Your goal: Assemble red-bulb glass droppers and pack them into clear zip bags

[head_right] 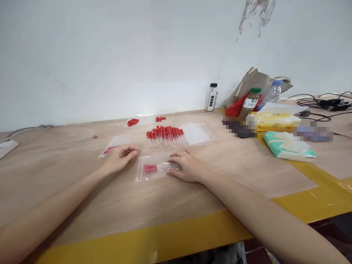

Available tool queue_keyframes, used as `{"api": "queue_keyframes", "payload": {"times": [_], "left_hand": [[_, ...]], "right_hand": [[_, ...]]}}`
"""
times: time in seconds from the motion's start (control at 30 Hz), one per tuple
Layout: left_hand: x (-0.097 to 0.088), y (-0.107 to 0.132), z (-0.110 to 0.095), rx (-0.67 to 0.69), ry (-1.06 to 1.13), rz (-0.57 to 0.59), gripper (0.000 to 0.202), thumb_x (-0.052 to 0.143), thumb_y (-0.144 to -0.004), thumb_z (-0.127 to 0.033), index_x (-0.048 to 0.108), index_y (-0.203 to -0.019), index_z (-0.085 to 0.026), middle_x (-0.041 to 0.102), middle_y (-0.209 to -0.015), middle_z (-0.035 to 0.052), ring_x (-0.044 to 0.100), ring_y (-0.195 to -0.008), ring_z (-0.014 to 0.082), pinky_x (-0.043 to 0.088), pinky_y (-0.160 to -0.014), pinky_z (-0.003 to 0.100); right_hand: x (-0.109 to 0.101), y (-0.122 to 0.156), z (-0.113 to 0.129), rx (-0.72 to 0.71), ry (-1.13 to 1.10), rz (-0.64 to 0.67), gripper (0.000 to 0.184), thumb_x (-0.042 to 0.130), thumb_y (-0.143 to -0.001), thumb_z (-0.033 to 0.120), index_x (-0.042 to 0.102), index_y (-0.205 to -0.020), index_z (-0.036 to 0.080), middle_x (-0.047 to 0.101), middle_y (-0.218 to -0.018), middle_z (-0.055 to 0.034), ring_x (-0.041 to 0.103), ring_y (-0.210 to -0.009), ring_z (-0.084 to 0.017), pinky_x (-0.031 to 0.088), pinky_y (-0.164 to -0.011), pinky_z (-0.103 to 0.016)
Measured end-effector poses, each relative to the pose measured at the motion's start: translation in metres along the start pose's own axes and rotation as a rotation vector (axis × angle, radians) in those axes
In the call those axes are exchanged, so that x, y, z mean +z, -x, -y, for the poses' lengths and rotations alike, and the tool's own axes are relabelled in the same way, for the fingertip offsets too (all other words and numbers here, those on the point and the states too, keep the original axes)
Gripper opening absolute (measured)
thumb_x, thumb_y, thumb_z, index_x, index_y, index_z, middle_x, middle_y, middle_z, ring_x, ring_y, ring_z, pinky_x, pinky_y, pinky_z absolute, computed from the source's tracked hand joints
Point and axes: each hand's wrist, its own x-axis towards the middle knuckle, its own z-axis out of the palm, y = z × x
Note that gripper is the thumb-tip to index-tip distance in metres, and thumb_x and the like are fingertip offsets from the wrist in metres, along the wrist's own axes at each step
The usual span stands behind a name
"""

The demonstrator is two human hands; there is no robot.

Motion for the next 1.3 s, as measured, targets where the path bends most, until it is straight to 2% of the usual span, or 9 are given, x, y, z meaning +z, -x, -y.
{"api": "queue_keyframes", "payload": {"times": [0.2, 0.33, 0.47, 0.6, 0.73, 0.93, 1.07, 1.13, 1.3], "left_hand": [[0.017, -0.068, -0.01, -0.192, -0.037, -0.081, 0.024, 0.062, -0.064, -0.039, 0.062, -0.071, -0.016, 0.064, -0.07, 0.0033, 0.058, -0.063, 0.017, 0.042, -0.058, 0.026], [0.032, -0.097, -0.01, -0.278, -0.026, -0.115, 0.025, 0.063, -0.064, -0.039, 0.06, -0.071, -0.015, 0.063, -0.068, 0.0039, 0.057, -0.063, 0.0169, 0.04, -0.058, 0.026], [0.034, -0.107, -0.008, -0.345, -0.014, -0.15, 0.024, 0.068, -0.063, -0.032, 0.058, -0.078, -0.016, 0.063, -0.072, 0.0031, 0.058, -0.071, 0.0171, 0.041, -0.063, 0.025], [0.036, -0.109, -0.009, -0.434, 0.06, -0.035, 0.019, 0.064, -0.072, -0.025, 0.057, -0.086, -0.013, 0.061, -0.072, 0.0022, 0.058, -0.064, 0.0133, 0.045, -0.061, 0.025], [0.036, -0.109, -0.013, -0.489, 0.143, 0.032, 0.022, 0.051, -0.085, -0.027, 0.054, -0.1, -0.011, 0.058, -0.093, 0.0052, 0.058, -0.076, 0.0133, 0.05, -0.065, 0.03], [0.016, -0.091, -0.023, -0.424, 0.324, -0.132, 0.012, 0.057, -0.076, -0.012, 0.058, -0.088, -0.01, 0.05, -0.059, -0.0029, 0.047, -0.047, 0.0064, 0.045, -0.054, 0.023], [-0.009, -0.052, -0.021, -0.314, 0.464, -0.308, 0.021, 0.048, -0.08, -0.011, 0.053, -0.1, -0.017, 0.05, -0.067, -0.0039, 0.05, -0.053, 0.0039, 0.047, -0.061, 0.019], [-0.019, -0.026, -0.016, -0.264, 0.602, -0.39, 0.019, 0.051, -0.078, -0.014, 0.054, -0.097, -0.017, 0.052, -0.07, -0.0026, 0.053, -0.057, 0.0052, 0.048, -0.061, 0.02], [-0.022, 0.024, -0.008, -0.307, 0.77, -0.451, 0.014, 0.053, -0.076, -0.012, 0.054, -0.09, -0.017, 0.058, -0.077, 0.0011, 0.059, -0.068, 0.0096, 0.051, -0.065, 0.023]], "right_hand": [[0.001, 0.0, 0.002, 0.01, 0.0, -0.015, 0.039, 0.054, -0.078, 0.042, 0.059, -0.108, 0.018, 0.056, -0.11, -0.0098, 0.049, -0.105, -0.021, 0.035, -0.095, -0.04], [0.001, 0.0, 0.002, 0.012, 0.004, -0.005, 0.039, 0.054, -0.078, 0.041, 0.059, -0.109, 0.017, 0.056, -0.11, -0.0096, 0.048, -0.105, -0.02, 0.034, -0.096, -0.039], [0.001, -0.001, 0.001, 0.001, 0.002, -0.006, 0.038, 0.053, -0.079, 0.041, 0.059, -0.109, 0.018, 0.056, -0.111, -0.0092, 0.048, -0.105, -0.02, 0.034, -0.096, -0.039], [0.001, -0.001, 0.001, 0.007, 0.002, -0.006, 0.039, 0.054, -0.078, 0.041, 0.059, -0.109, 0.017, 0.056, -0.11, -0.0094, 0.048, -0.104, -0.021, 0.034, -0.095, -0.039], [0.002, -0.002, 0.001, 0.007, 0.005, -0.003, 0.039, 0.054, -0.079, 0.041, 0.059, -0.108, 0.017, 0.056, -0.109, -0.0094, 0.048, -0.104, -0.021, 0.034, -0.095, -0.04], [0.003, -0.001, -0.001, 0.001, -0.022, -0.026, 0.038, 0.056, -0.077, 0.04, 0.059, -0.108, 0.018, 0.056, -0.109, -0.0092, 0.049, -0.104, -0.02, 0.034, -0.096, -0.04], [0.004, -0.001, -0.001, 0.018, -0.024, -0.043, 0.038, 0.056, -0.077, 0.041, 0.059, -0.108, 0.018, 0.054, -0.11, -0.0102, 0.049, -0.105, -0.02, 0.035, -0.096, -0.039], [0.005, -0.001, -0.001, 0.026, -0.018, -0.046, 0.039, 0.055, -0.077, 0.042, 0.059, -0.108, 0.018, 0.053, -0.111, -0.0106, 0.048, -0.106, -0.021, 0.035, -0.096, -0.039], [0.006, -0.002, 0.0, 0.025, -0.019, -0.05, 0.04, 0.055, -0.077, 0.042, 0.058, -0.109, 0.018, 0.053, -0.11, -0.0104, 0.048, -0.105, -0.02, 0.037, -0.095, -0.038]]}}
